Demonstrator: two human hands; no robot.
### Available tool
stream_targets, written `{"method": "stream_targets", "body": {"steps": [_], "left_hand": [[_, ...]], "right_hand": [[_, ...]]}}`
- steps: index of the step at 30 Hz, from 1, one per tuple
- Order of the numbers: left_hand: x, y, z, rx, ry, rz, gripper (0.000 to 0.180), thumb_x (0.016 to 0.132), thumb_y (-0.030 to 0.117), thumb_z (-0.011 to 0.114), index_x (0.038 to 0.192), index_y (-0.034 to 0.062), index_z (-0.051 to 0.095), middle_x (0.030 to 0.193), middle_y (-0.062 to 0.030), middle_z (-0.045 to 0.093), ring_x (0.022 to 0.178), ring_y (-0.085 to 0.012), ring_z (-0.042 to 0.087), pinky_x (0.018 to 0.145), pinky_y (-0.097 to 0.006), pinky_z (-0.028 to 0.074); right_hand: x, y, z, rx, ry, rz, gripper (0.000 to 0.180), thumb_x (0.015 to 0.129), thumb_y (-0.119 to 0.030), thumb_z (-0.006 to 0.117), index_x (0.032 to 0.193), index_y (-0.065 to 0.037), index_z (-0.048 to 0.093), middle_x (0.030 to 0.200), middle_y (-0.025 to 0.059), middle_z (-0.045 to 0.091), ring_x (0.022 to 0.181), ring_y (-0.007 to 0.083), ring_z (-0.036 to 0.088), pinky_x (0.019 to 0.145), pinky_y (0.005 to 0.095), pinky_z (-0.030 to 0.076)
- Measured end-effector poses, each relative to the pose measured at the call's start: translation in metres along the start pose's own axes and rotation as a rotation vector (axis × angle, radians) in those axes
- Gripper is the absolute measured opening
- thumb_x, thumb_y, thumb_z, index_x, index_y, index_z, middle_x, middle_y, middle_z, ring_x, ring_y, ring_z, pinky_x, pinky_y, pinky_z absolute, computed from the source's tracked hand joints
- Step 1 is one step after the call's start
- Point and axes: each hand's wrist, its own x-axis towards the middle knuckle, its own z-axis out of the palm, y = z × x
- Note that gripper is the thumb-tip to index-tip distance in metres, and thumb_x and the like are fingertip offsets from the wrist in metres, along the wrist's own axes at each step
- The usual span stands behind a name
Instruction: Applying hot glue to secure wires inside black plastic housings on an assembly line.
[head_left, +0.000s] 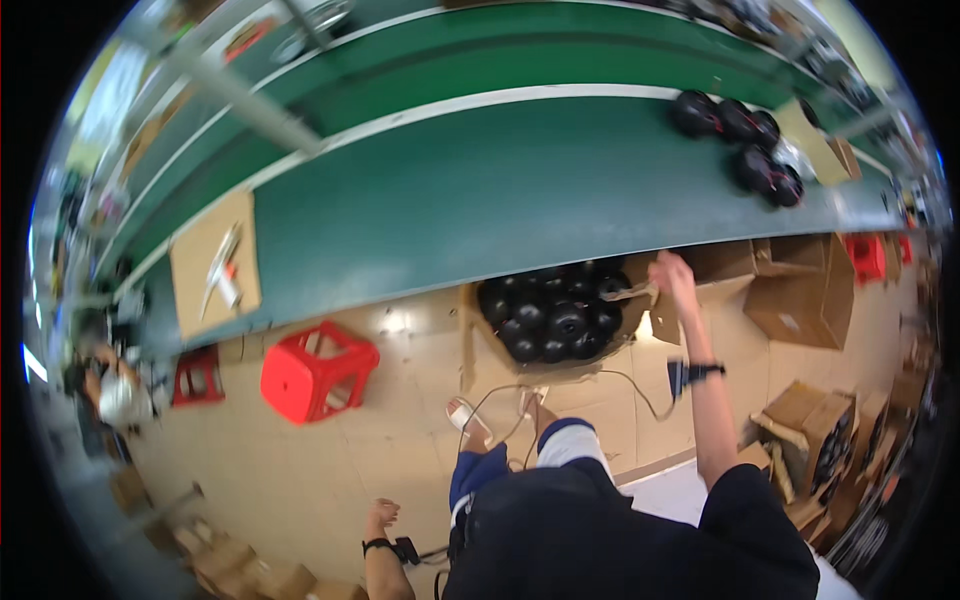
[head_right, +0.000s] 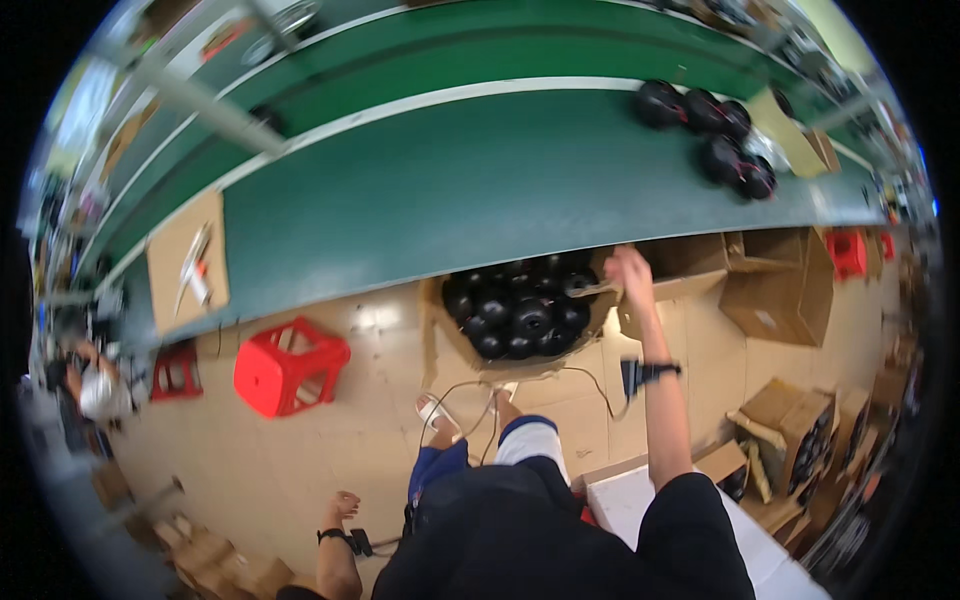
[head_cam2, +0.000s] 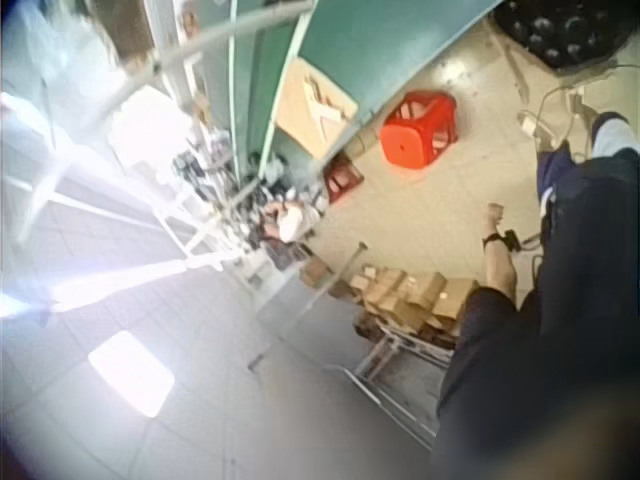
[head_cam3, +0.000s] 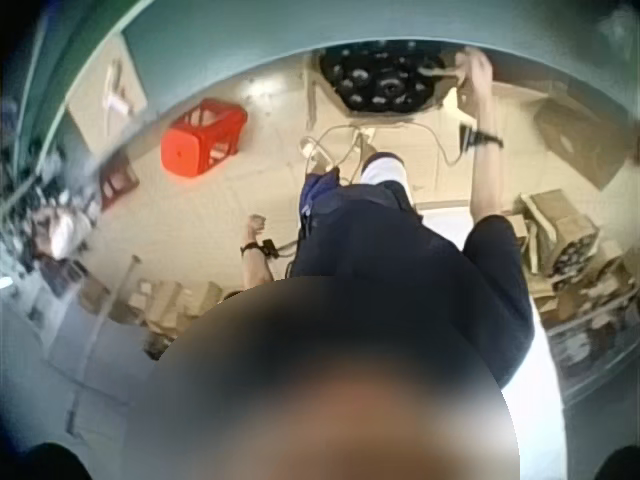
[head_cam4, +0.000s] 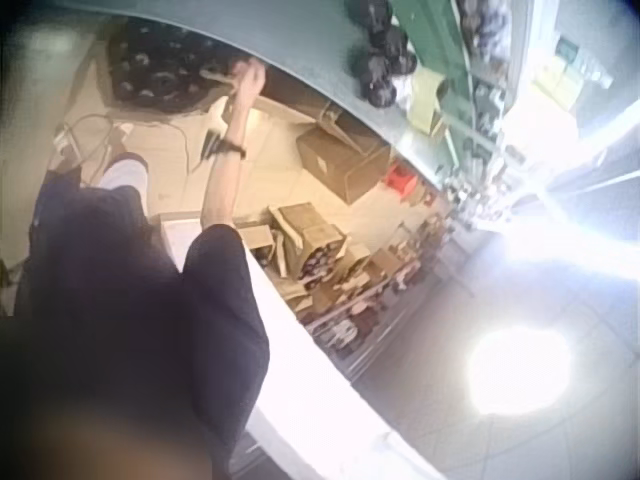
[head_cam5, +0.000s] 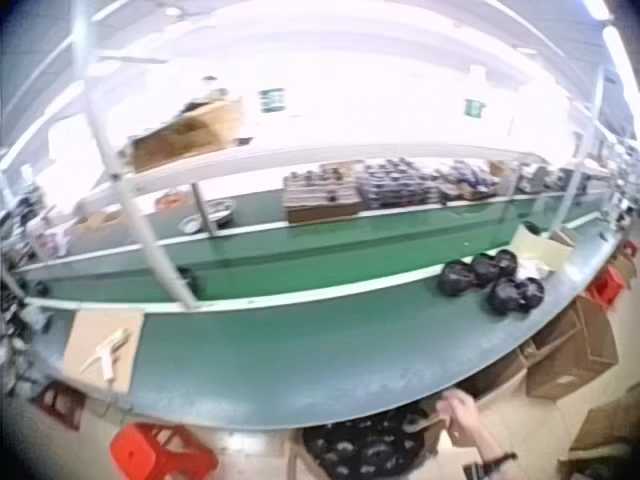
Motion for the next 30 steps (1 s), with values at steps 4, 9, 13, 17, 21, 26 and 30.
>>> {"method": "stream_targets", "body": {"steps": [4,9,13,17,21,26,30], "left_hand": [[-0.014,-0.194,0.006,-0.698,-0.254,0.142,0.032,0.1,0.024,0.062,0.124,0.0043,0.069,0.093,-0.0115,0.073,0.082,-0.0223,0.07,0.071,-0.037,0.059],[-0.002,-0.145,0.011,-0.814,-0.052,0.143,0.044,0.102,0.028,0.062,0.14,0.0068,0.055,0.111,-0.014,0.071,0.095,-0.0217,0.07,0.078,-0.036,0.059],[0.033,-0.189,-0.011,-0.827,-0.228,0.105,0.042,0.102,0.028,0.062,0.139,0.0087,0.056,0.114,-0.0147,0.071,0.099,-0.0235,0.071,0.081,-0.038,0.06],[0.094,-0.254,-0.064,-0.711,-0.117,-0.022,0.041,0.103,0.027,0.059,0.138,0.0066,0.056,0.113,-0.0135,0.071,0.098,-0.027,0.071,0.081,-0.043,0.059],[0.139,-0.237,-0.143,-0.97,0.05,0.102,0.036,0.101,0.021,0.06,0.133,0.0045,0.056,0.106,-0.0135,0.072,0.089,-0.0225,0.072,0.075,-0.037,0.06],[0.167,-0.175,-0.243,-1.014,0.214,0.448,0.036,0.099,0.016,0.064,0.132,0.0041,0.059,0.105,-0.012,0.072,0.088,-0.0217,0.071,0.075,-0.033,0.059],[0.14,-0.071,-0.346,-0.729,0.368,0.933,0.031,0.096,0.012,0.066,0.125,0.0014,0.066,0.104,-0.0116,0.074,0.091,-0.0208,0.073,0.076,-0.032,0.059]], "right_hand": [[-0.181,-0.002,0.118,-0.033,-0.569,0.539,0.037,0.105,-0.029,0.053,0.13,-0.003,0.061,0.103,0.0127,0.074,0.096,0.022,0.073,0.083,0.0345,0.059],[-0.308,0.066,0.168,-0.455,-0.678,0.69,0.037,0.099,-0.025,0.054,0.128,-0.004,0.063,0.104,0.0134,0.074,0.094,0.0211,0.072,0.081,0.0354,0.057],[-0.357,0.079,0.211,-0.686,-0.642,0.634,0.036,0.099,-0.025,0.055,0.126,-0.004,0.065,0.101,0.0132,0.074,0.088,0.019,0.073,0.076,0.0331,0.058],[-0.369,0.051,0.281,-0.513,-0.587,0.513,0.032,0.101,-0.02,0.053,0.123,-0.002,0.066,0.098,0.0123,0.075,0.083,0.0176,0.073,0.07,0.0316,0.058],[-0.329,-0.004,0.358,-0.45,-0.545,0.269,0.029,0.101,-0.013,0.051,0.121,0.0,0.067,0.097,0.0108,0.075,0.083,0.0166,0.073,0.069,0.0306,0.059],[-0.22,-0.094,0.504,-0.483,-0.491,-0.191,0.027,0.097,-0.011,0.061,0.121,0.0,0.067,0.096,0.0084,0.075,0.082,0.0147,0.071,0.079,0.0308,0.058],[-0.122,-0.166,0.615,-0.482,-0.365,-0.434,0.027,0.096,-0.016,0.063,0.119,-0.003,0.067,0.1,0.0123,0.075,0.093,0.0199,0.072,0.084,0.0341,0.057]]}}
